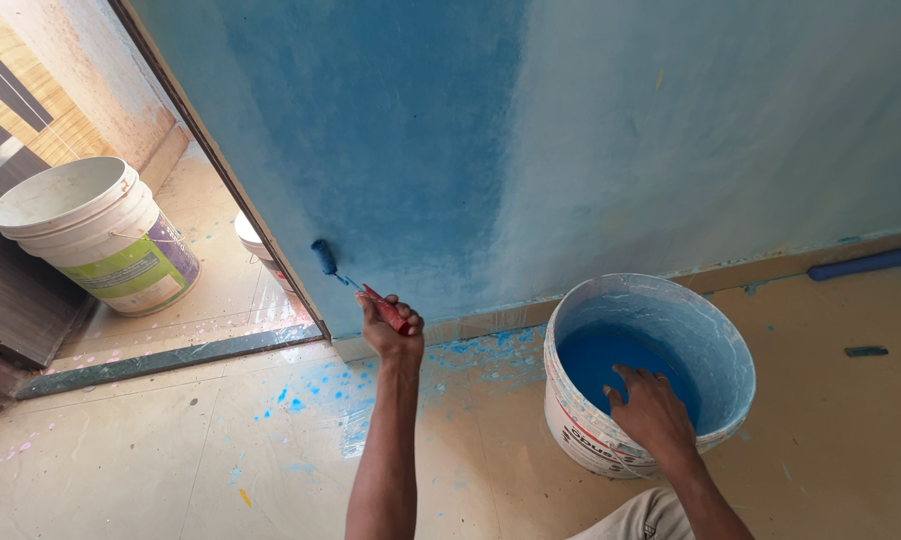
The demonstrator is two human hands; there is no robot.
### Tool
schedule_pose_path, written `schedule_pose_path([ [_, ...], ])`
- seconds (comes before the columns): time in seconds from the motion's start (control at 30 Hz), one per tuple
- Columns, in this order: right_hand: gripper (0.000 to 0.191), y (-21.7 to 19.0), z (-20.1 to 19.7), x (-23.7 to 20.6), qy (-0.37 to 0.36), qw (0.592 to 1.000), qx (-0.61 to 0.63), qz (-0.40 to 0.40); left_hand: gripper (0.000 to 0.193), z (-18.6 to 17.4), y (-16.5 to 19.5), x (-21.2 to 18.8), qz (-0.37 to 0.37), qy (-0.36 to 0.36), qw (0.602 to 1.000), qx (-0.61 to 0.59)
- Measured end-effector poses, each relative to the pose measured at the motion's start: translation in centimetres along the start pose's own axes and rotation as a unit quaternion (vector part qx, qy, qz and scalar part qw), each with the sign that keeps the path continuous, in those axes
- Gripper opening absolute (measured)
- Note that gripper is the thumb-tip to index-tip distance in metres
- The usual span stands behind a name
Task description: The person paints a wall blue using a paint roller, repeatedly dipping it into a bucket of paint and applying it in vertical strokes. The person works on a section of the wall near a doorway, gradually covering the unpainted area.
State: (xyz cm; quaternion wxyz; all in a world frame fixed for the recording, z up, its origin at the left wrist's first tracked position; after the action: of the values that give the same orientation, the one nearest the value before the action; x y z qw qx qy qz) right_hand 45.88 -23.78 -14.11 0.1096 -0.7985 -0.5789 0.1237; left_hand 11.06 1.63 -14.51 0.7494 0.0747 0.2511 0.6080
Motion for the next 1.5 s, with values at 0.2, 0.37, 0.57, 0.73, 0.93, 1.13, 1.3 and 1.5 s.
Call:
schedule_pose_path([
  [0.2, 0.054, 0.1, -0.5, -0.2, -0.005, 1.0, 0.005, 0.013, 0.058, 2.9, -9.4, -1.4, -0.097, 0.002, 0.994, 0.05],
  [0.37, 0.055, 0.0, -0.7, -0.3, -0.012, 1.0, 0.001, 0.016, 0.055, 2.2, -9.1, -2.0, -0.072, -0.013, 0.994, 0.083],
  [0.57, 0.053, 0.0, 0.0, 0.1, -0.003, 1.0, -0.004, 0.002, 0.059, 0.3, 0.2, -0.1, 0.012, -0.003, 1.0, 0.015],
  [0.73, 0.054, 0.3, 0.1, 0.1, -0.008, 1.0, -0.01, 0.009, 0.058, 1.9, -4.7, -0.1, -0.024, 0.025, 0.999, -0.006],
  [0.93, 0.054, 0.2, -0.6, -0.1, -0.001, 1.0, -0.001, 0.01, 0.059, 3.2, -10.9, -2.2, -0.099, -0.012, 0.992, 0.071],
  [1.13, 0.053, 0.0, -0.3, 0.0, 0.001, 1.0, 0.003, -0.002, 0.061, -0.3, -1.0, -0.2, -0.008, 0.007, 0.999, 0.036],
  [1.3, 0.053, 0.0, -0.1, 0.2, -0.009, 1.0, -0.006, -0.001, 0.062, 0.3, -0.4, 0.6, 0.02, 0.005, 1.0, 0.01],
  [1.5, 0.054, 0.2, -0.5, -0.1, -0.006, 1.0, 0.001, 0.009, 0.059, 1.1, -10.8, -1.5, -0.126, 0.002, 0.984, 0.124],
])
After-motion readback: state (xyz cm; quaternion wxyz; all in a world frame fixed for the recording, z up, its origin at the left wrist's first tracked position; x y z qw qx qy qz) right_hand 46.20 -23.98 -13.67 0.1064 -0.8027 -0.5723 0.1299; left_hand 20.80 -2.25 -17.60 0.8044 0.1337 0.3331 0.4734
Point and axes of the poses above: each hand's wrist, its own x-axis towards the middle knuckle, its own z-axis out of the palm, y = z × x, the point moved 9 cm from there along x, towards the middle knuckle, and after that the axes turned 10 degrees about -z, right-handed, at the moved point
